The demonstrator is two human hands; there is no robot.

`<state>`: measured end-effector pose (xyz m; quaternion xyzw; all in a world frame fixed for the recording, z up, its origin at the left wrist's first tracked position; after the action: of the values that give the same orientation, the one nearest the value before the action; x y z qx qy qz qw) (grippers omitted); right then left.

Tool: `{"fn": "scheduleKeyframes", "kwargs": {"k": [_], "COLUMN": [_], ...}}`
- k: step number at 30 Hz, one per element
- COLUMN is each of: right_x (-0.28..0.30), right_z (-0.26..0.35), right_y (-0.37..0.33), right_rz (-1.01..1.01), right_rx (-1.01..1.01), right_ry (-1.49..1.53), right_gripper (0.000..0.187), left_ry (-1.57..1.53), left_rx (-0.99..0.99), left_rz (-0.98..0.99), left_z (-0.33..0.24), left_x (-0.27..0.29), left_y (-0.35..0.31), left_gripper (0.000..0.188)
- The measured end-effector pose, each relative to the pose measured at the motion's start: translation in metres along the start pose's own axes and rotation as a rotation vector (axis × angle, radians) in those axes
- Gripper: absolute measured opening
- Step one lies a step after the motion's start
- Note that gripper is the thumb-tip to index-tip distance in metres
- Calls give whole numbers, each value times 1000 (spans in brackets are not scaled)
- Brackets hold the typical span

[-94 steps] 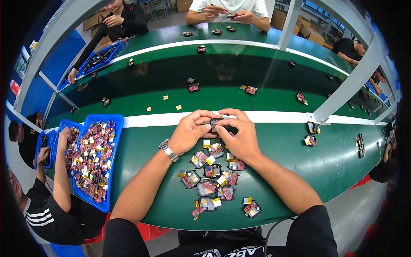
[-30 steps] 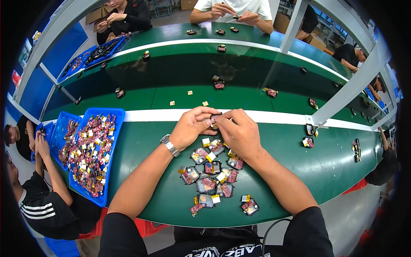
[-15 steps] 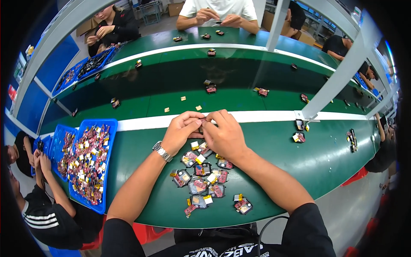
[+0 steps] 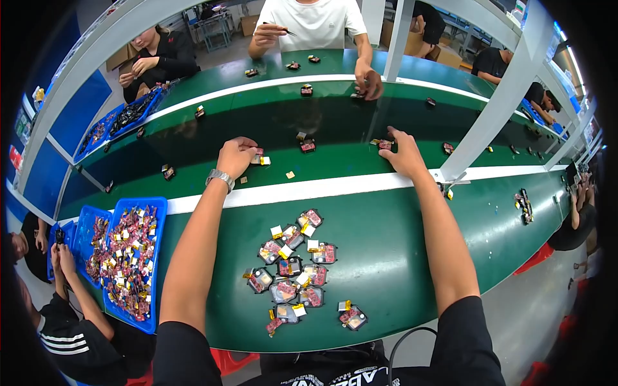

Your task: Manually assemble and sort small electronic battery components on a factory assembly line.

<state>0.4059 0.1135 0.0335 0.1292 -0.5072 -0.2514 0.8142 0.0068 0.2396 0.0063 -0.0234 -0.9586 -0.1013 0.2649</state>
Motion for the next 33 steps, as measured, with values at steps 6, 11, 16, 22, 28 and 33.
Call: {"fn": "scheduleKeyframes", "kwargs": {"k": [6,11,16,22,28,33], "right_x": [0,18,18,4,-6,-5], "right_z": [5,117,217,227,217,228], "right_y": [0,-38,-97,-112,-128,-139], "right_rz": [94,262,503,477,274,151], "right_rx": [-7,221,462,378,77,226], "right_ry": [95,411,665,698,821,713], "right_gripper": [60,71,89,88,47,33], "left_ry": [291,31,-808,-918,-898,-861], "left_rx": [-205,-376,332,362,361,312], "left_rz": [-132,-262,702,573,374,341], "left_z": [-20,-96,-75,-68,-58,-62], "left_x": [-2,16,-60,-38,-26,-29], "left_y": [-9,-65,-155,-170,-174,-174], "left_gripper": [18,14,42,43,47,43]}}
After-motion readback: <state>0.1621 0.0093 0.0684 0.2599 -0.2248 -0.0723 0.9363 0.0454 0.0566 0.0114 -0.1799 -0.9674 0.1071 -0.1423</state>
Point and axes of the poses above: each hand's wrist, its own y-axis towards the middle knuckle, its own x-axis out of the back of the hand, z = x × y, the point moved 10 cm from there along y, towards the middle knuckle, and after that the axes turned 8 degrees about -z, right-handed, at the moved point
